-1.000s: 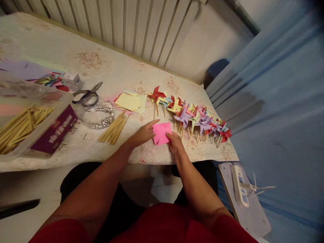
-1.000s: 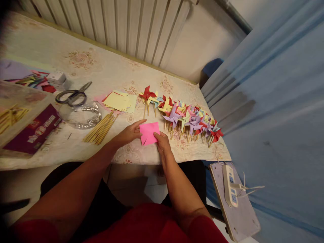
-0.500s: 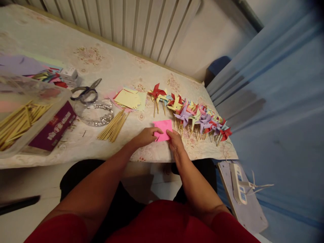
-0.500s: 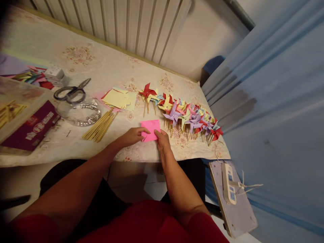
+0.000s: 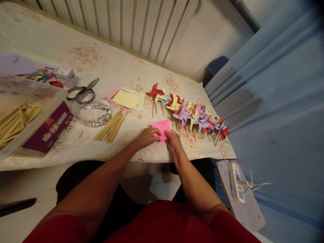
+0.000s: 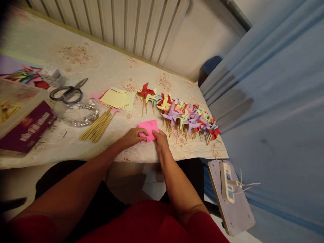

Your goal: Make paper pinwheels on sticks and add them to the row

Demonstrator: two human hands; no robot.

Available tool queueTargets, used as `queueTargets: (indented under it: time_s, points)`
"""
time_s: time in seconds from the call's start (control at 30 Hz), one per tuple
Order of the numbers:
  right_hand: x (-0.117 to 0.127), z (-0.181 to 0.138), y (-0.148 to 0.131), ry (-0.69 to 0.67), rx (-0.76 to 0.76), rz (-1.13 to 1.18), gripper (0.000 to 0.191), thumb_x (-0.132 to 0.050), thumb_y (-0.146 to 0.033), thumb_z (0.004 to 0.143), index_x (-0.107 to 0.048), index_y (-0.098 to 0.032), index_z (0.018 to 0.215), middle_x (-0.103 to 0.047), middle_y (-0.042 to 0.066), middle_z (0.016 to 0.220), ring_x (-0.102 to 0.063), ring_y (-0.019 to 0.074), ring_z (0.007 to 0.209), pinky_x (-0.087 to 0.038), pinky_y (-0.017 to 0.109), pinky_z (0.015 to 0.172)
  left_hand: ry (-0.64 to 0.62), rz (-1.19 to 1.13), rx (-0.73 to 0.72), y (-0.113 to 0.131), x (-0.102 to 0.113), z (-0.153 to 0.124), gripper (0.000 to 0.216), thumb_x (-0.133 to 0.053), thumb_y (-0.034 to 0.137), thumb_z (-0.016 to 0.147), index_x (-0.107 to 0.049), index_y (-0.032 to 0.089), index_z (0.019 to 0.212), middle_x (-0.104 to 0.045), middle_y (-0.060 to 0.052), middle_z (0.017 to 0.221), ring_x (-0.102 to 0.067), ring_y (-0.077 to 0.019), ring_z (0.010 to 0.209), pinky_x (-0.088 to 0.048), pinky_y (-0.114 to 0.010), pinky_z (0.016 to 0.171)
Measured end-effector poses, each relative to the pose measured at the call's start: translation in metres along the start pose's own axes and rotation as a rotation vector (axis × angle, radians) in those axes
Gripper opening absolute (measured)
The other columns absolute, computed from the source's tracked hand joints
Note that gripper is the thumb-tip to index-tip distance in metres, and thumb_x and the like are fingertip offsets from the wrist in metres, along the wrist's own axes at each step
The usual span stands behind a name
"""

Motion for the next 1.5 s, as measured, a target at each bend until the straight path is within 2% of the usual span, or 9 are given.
queueTargets:
  time_s: [0.1, 0.27, 0.4, 0.57, 0.7, 0.97, 1.23, 1.5]
  points:
    - [-0.001, 0.0, -0.001, 0.009, 0.013, 0.028, 0.026, -0.078, -0.031, 0.062, -0.068, -0.017, 0.082, -0.07, 0.001, 0.074, -0.061, 0.0159, 0.066, -0.051, 0.029, 0.068, 0.015, 0.094, -0.06, 0.005, 0.0, 0.0, 0.019, -0.06, 0.017, 0.071, -0.069, 0.019, 0.088, -0.068, 0.0, 0.086, -0.059, -0.0149, 0.078, -0.045, -0.027, 0.075]
    - [-0.003, 0.0, -0.002, 0.003, 0.009, 0.053, 0.025, -0.079, -0.03, 0.061, -0.068, -0.018, 0.08, -0.07, 0.0, 0.074, -0.06, 0.0148, 0.065, -0.05, 0.027, 0.068, 0.061, 0.195, -0.083, 0.005, -0.002, 0.0, 0.021, -0.058, 0.012, 0.07, -0.07, 0.019, 0.086, -0.066, -0.002, 0.085, -0.058, -0.0161, 0.079, -0.045, -0.028, 0.077]
    - [-0.003, -0.001, -0.001, 0.003, -0.005, 0.057, 0.026, -0.079, -0.03, 0.062, -0.068, -0.017, 0.081, -0.07, 0.001, 0.076, -0.06, 0.0145, 0.065, -0.051, 0.027, 0.067, 0.095, 0.147, -0.114, 0.007, -0.002, 0.001, 0.008, -0.061, 0.02, 0.075, -0.068, 0.018, 0.079, -0.067, -0.001, 0.082, -0.057, -0.0159, 0.079, -0.044, -0.028, 0.078]
    - [-0.005, -0.003, -0.002, -0.033, -0.03, 0.061, 0.029, -0.08, -0.028, 0.06, -0.069, -0.016, 0.085, -0.071, 0.001, 0.078, -0.061, 0.0144, 0.066, -0.052, 0.027, 0.069, 0.083, 0.046, -0.068, 0.008, 0.001, 0.001, 0.015, -0.056, 0.029, 0.081, -0.064, 0.017, 0.075, -0.064, 0.0, 0.075, -0.055, -0.014, 0.073, -0.042, -0.027, 0.073]
    - [-0.006, -0.003, -0.003, -0.05, -0.027, 0.051, 0.03, -0.081, -0.026, 0.058, -0.069, -0.017, 0.084, -0.072, 0.002, 0.081, -0.062, 0.0153, 0.07, -0.052, 0.029, 0.074, 0.07, 0.027, -0.042, 0.005, 0.001, 0.001, 0.017, -0.05, 0.029, 0.082, -0.06, 0.017, 0.073, -0.06, 0.001, 0.071, -0.052, -0.0134, 0.07, -0.04, -0.026, 0.069]
    - [-0.006, -0.004, -0.002, -0.044, -0.034, 0.001, 0.032, -0.08, -0.026, 0.057, -0.069, -0.018, 0.086, -0.071, 0.001, 0.076, -0.063, 0.0168, 0.07, -0.051, 0.029, 0.074, 0.132, 0.06, 0.071, 0.002, 0.007, -0.001, 0.011, -0.054, 0.025, 0.075, -0.058, 0.017, 0.069, -0.06, 0.001, 0.067, -0.053, -0.0131, 0.067, -0.04, -0.025, 0.066]
    - [-0.007, -0.003, -0.002, -0.037, -0.022, 0.011, 0.027, -0.078, -0.021, 0.055, -0.068, -0.018, 0.08, -0.071, 0.0, 0.075, -0.062, 0.0155, 0.068, -0.051, 0.028, 0.071, 0.148, -0.102, 0.196, -0.003, 0.005, -0.003, 0.004, -0.054, 0.022, 0.074, -0.054, 0.018, 0.073, -0.062, 0.002, 0.061, -0.061, -0.014, 0.061, -0.044, -0.024, 0.059]
    - [-0.011, -0.004, -0.004, -0.076, -0.056, -0.006, 0.029, -0.08, -0.02, 0.056, -0.068, -0.019, 0.082, -0.074, 0.001, 0.082, -0.064, 0.0166, 0.071, -0.053, 0.029, 0.073, 0.16, -0.096, 0.216, -0.008, 0.005, -0.001, 0.003, -0.054, 0.022, 0.074, -0.053, 0.019, 0.072, -0.059, 0.003, 0.054, -0.061, -0.0141, 0.056, -0.044, -0.024, 0.054]
Point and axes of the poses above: each hand's wrist, its own z-axis towards the middle knuckle, its own x-axis out of the back of the hand, y = z × x, the point moved 7 cm from there along z, towards the middle knuckle
